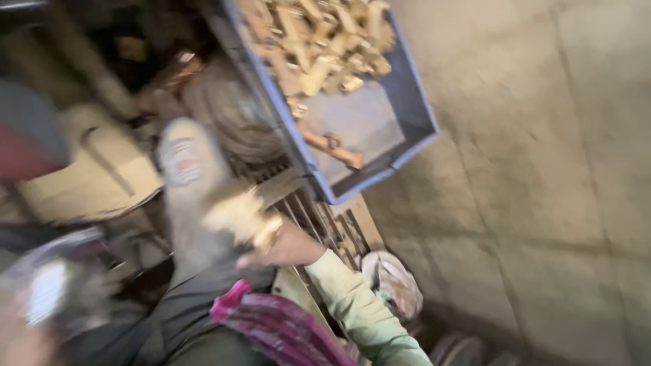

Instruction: The person sits on the floor and uses a belt sander to polish brass metal parts. They hold each part with a cloth, press it against the moving belt, and then place the finished part into a blue crate.

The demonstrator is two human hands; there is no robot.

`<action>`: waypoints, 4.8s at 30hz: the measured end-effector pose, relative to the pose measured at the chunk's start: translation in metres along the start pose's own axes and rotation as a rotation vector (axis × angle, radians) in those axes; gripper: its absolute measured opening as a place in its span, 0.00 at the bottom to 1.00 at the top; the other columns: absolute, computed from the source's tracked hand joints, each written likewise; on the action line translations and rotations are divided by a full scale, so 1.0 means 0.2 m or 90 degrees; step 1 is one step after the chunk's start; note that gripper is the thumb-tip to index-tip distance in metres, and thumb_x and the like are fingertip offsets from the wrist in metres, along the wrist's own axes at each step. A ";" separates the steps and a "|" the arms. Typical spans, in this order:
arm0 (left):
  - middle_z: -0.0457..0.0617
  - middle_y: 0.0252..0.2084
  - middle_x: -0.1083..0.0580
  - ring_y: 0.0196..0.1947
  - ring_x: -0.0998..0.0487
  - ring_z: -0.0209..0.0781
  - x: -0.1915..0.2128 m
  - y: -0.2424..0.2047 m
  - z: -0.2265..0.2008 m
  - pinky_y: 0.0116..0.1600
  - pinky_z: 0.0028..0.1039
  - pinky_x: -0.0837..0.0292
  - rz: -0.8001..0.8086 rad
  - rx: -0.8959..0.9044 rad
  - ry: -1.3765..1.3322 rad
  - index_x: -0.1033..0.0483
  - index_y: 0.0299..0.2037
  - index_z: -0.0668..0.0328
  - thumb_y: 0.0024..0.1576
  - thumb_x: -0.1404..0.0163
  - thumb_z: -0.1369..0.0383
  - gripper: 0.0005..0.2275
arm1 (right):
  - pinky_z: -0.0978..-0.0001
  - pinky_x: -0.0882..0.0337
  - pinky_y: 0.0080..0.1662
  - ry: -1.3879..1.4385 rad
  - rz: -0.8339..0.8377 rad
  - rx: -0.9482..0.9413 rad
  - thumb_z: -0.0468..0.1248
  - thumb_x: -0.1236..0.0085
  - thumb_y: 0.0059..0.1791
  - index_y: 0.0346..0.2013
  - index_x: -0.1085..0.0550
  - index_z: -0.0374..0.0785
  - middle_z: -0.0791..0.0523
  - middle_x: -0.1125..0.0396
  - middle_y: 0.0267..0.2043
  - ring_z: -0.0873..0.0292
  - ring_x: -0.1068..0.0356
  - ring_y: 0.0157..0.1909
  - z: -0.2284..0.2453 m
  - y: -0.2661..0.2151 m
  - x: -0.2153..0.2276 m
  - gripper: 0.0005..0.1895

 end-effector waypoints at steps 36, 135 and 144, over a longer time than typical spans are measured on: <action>0.48 0.40 0.20 0.33 0.19 0.37 -0.30 -0.92 -0.73 0.37 0.32 0.20 -0.021 0.144 0.671 0.25 0.55 0.64 0.55 0.45 0.71 0.17 | 0.63 0.29 0.57 -0.161 -0.105 0.079 0.51 0.51 0.58 0.56 0.28 0.34 0.48 0.28 0.51 0.52 0.27 0.54 -0.25 0.86 -0.40 0.24; 0.54 0.56 0.25 0.58 0.25 0.51 0.18 -0.45 -0.29 0.66 0.45 0.31 -0.225 -0.048 -0.252 0.29 0.59 0.62 0.64 0.57 0.61 0.18 | 0.55 0.26 0.42 -0.286 -0.253 -0.030 0.48 0.37 0.53 0.51 0.33 0.32 0.48 0.29 0.38 0.47 0.25 0.38 -0.09 0.91 -0.39 0.24; 0.53 0.54 0.24 0.52 0.22 0.49 0.26 -0.36 -0.04 0.59 0.41 0.27 -0.219 -0.044 -0.238 0.28 0.59 0.62 0.66 0.55 0.61 0.16 | 0.56 0.24 0.43 -0.422 -0.227 -0.119 0.53 0.34 0.49 0.47 0.32 0.32 0.45 0.25 0.38 0.45 0.22 0.41 0.10 0.90 -0.54 0.29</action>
Point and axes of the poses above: each hand's wrist, its own y-axis towards the middle knuckle, its own x-axis out of the back of the hand, z = x × y, the point moved 1 cm from there along y, towards the middle knuckle
